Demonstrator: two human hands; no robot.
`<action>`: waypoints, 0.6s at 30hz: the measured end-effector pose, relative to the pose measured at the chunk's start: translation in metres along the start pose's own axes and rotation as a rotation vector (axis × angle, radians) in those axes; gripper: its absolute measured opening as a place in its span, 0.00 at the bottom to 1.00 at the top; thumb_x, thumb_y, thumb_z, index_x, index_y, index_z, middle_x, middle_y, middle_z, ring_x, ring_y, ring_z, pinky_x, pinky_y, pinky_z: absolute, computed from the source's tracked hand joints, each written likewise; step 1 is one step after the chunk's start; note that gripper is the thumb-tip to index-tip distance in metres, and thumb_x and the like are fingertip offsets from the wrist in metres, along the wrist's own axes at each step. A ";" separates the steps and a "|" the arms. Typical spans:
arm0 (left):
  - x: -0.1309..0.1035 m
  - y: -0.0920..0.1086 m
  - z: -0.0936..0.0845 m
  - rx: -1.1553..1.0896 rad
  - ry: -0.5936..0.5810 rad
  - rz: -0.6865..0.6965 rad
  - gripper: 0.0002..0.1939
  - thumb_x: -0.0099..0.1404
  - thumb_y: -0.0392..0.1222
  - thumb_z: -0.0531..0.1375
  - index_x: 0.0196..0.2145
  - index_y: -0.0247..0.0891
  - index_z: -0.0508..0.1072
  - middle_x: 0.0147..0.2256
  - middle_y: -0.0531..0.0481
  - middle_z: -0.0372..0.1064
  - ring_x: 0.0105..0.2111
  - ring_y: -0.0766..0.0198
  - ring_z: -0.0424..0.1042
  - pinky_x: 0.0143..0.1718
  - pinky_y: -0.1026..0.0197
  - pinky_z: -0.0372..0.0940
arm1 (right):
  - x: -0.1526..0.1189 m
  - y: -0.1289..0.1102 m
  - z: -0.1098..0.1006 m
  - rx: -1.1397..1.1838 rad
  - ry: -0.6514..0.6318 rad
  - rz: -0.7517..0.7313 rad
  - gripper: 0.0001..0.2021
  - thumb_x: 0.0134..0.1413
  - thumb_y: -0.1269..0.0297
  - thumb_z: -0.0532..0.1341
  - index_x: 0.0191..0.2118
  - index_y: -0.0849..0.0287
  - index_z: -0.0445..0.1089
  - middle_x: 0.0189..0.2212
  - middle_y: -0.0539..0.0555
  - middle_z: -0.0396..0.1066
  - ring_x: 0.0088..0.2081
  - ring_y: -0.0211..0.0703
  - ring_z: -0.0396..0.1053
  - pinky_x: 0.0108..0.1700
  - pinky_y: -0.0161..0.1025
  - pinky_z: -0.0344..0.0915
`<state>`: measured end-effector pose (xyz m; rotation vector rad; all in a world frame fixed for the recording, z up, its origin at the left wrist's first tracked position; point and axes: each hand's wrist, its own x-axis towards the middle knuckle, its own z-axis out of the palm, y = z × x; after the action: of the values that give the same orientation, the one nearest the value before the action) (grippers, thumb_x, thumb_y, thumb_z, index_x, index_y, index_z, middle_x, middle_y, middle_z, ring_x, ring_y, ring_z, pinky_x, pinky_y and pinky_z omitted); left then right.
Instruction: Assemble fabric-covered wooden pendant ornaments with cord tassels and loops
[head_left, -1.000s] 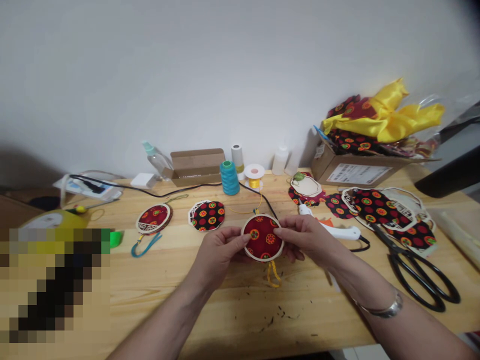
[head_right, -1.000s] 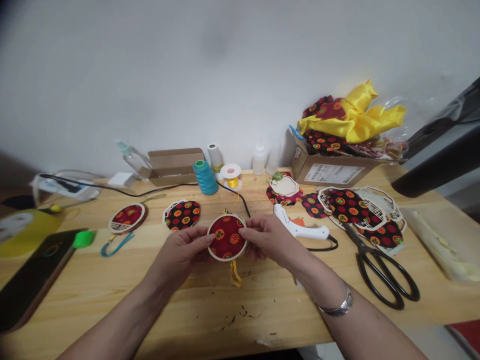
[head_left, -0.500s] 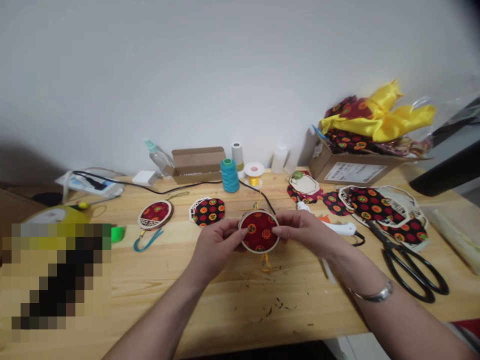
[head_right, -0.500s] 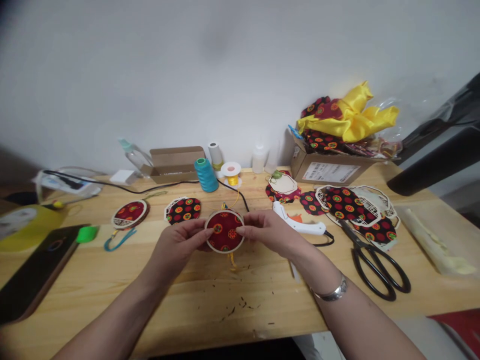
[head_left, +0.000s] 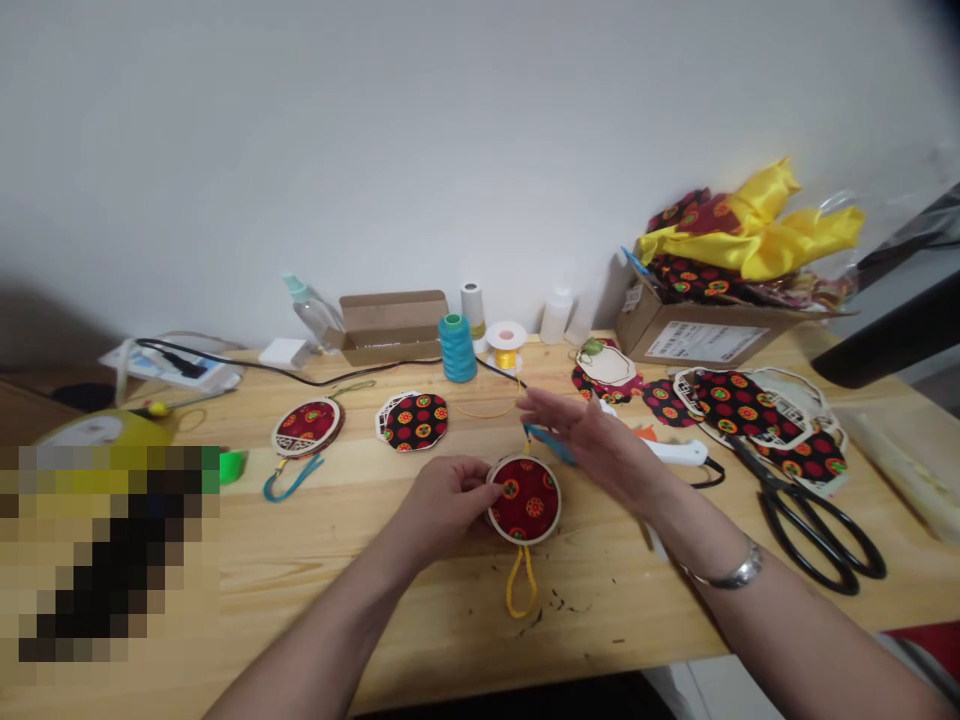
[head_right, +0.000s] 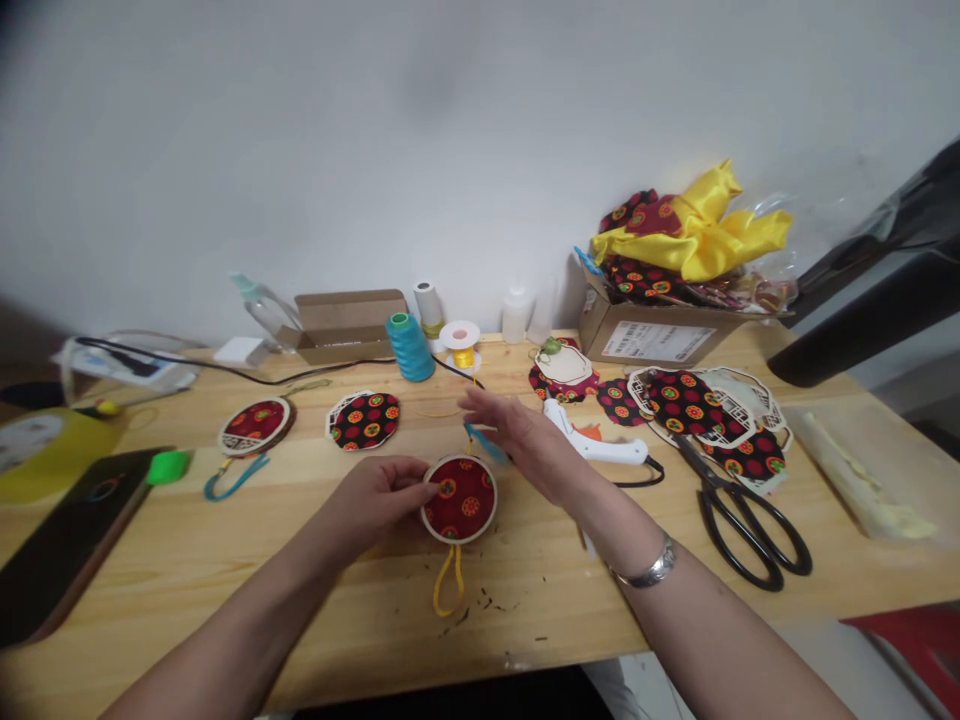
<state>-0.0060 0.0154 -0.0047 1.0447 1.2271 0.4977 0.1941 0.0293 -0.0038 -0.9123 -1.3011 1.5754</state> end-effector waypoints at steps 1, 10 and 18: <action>0.001 0.000 -0.001 0.013 0.019 -0.024 0.08 0.50 0.40 0.62 0.28 0.33 0.74 0.21 0.53 0.72 0.21 0.66 0.69 0.23 0.65 0.63 | 0.001 0.002 -0.001 -0.085 0.059 -0.010 0.29 0.52 0.41 0.51 0.53 0.55 0.63 0.54 0.58 0.64 0.53 0.47 0.63 0.52 0.47 0.60; 0.004 -0.001 -0.006 0.247 0.055 0.014 0.13 0.52 0.45 0.59 0.32 0.34 0.74 0.23 0.52 0.71 0.21 0.66 0.68 0.23 0.64 0.64 | -0.005 0.006 0.003 -0.920 0.351 -0.216 0.08 0.53 0.66 0.56 0.38 0.60 0.69 0.31 0.54 0.70 0.30 0.39 0.65 0.32 0.38 0.62; 0.003 0.001 -0.012 0.621 0.073 0.213 0.14 0.54 0.46 0.56 0.32 0.35 0.77 0.27 0.49 0.75 0.28 0.61 0.70 0.29 0.63 0.61 | -0.004 -0.003 0.018 -1.126 0.200 0.033 0.12 0.49 0.55 0.59 0.32 0.60 0.71 0.28 0.53 0.71 0.28 0.40 0.64 0.28 0.36 0.57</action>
<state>-0.0160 0.0223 -0.0051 1.7074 1.3793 0.3202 0.1795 0.0198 0.0026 -1.6922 -2.0280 0.6276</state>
